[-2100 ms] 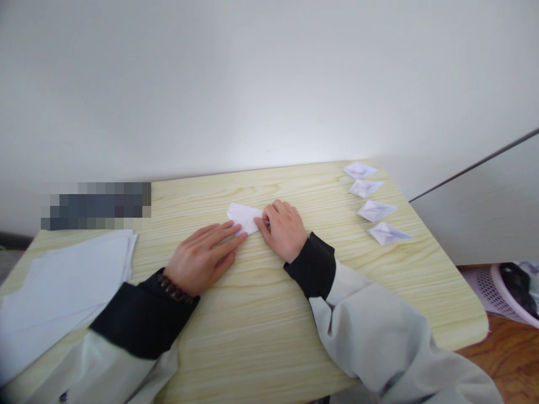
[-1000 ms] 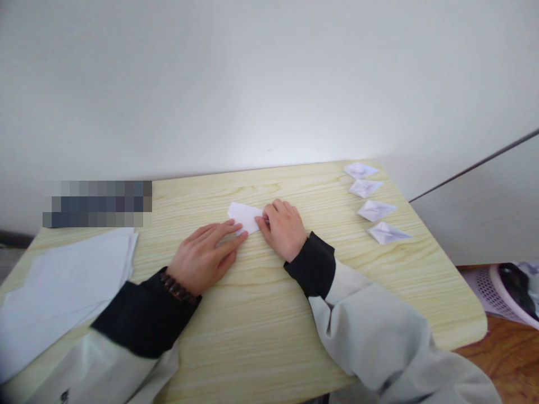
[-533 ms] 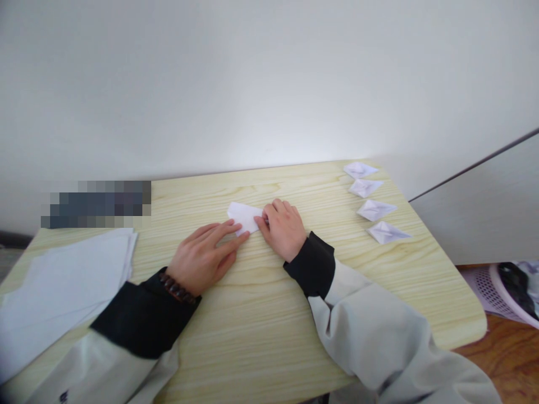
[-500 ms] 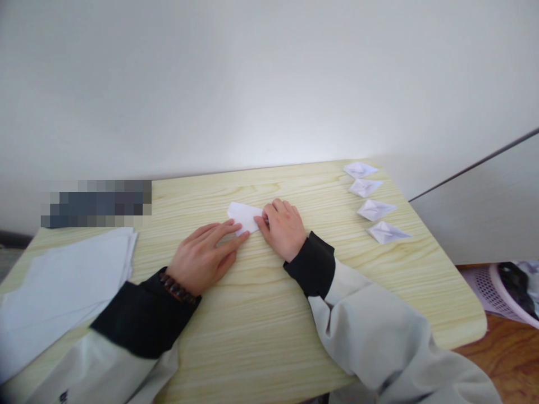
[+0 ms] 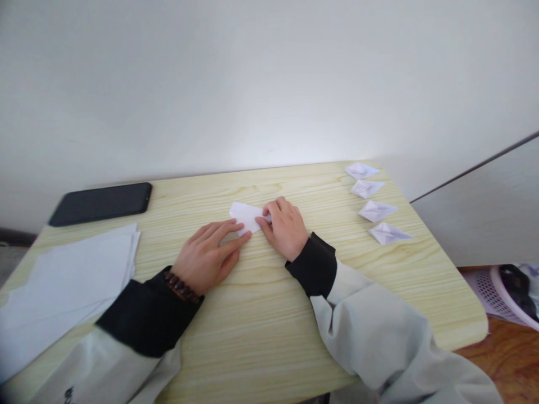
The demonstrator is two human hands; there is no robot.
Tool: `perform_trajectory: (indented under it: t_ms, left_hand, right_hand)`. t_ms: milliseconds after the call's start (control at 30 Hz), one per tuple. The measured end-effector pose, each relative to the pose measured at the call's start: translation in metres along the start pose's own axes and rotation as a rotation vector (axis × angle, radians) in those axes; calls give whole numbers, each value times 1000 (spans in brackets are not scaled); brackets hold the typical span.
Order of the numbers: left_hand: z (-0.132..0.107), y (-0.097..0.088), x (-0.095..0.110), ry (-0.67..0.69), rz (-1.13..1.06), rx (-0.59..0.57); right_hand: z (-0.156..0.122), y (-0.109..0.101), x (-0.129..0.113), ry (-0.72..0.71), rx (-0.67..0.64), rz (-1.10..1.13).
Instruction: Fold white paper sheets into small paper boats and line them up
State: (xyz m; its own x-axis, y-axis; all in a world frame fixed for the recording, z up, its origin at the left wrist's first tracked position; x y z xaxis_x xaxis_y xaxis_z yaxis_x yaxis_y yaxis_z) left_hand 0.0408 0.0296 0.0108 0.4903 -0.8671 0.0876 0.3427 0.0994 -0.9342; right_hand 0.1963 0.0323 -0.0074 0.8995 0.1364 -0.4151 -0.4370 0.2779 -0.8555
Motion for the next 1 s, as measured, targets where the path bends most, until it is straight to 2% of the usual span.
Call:
perform_trajectory:
  t_ms: [167, 400, 733, 800, 900, 1000]
  left_hand:
    - [0, 0, 0, 2, -15, 8]
    - [-1, 1, -1, 6, -1, 6]
    - [0, -2, 0, 14, -6, 32]
    - [-2, -1, -1, 24, -27, 62]
    - [-4, 0, -5, 28, -93, 130]
    - [-4, 2, -9, 26, -166, 186]
  right_hand:
    - [-2, -2, 0, -46, -7, 73]
    - [0, -4, 7, -67, -115, 197]
    - [8, -12, 23, -9, -225, 438]
    - [8, -11, 24, -8, -198, 455]
    - [5, -11, 24, -30, -73, 411]
    - [1, -8, 17, -120, -9, 295]
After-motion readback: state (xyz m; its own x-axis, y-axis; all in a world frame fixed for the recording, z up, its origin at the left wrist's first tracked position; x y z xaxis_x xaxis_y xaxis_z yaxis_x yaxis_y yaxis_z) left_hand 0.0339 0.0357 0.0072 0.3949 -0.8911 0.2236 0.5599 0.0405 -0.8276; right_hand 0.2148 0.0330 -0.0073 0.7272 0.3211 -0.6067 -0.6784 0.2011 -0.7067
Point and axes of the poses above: each hand's wrist, its own z-axis towards the middle knuckle, its own y-axis out of the palm, x = y × z, the point moved 5 cm from there along z, towards the middle knuckle, and after that the axes turned 1 degree about y, right-handed, at the moved point
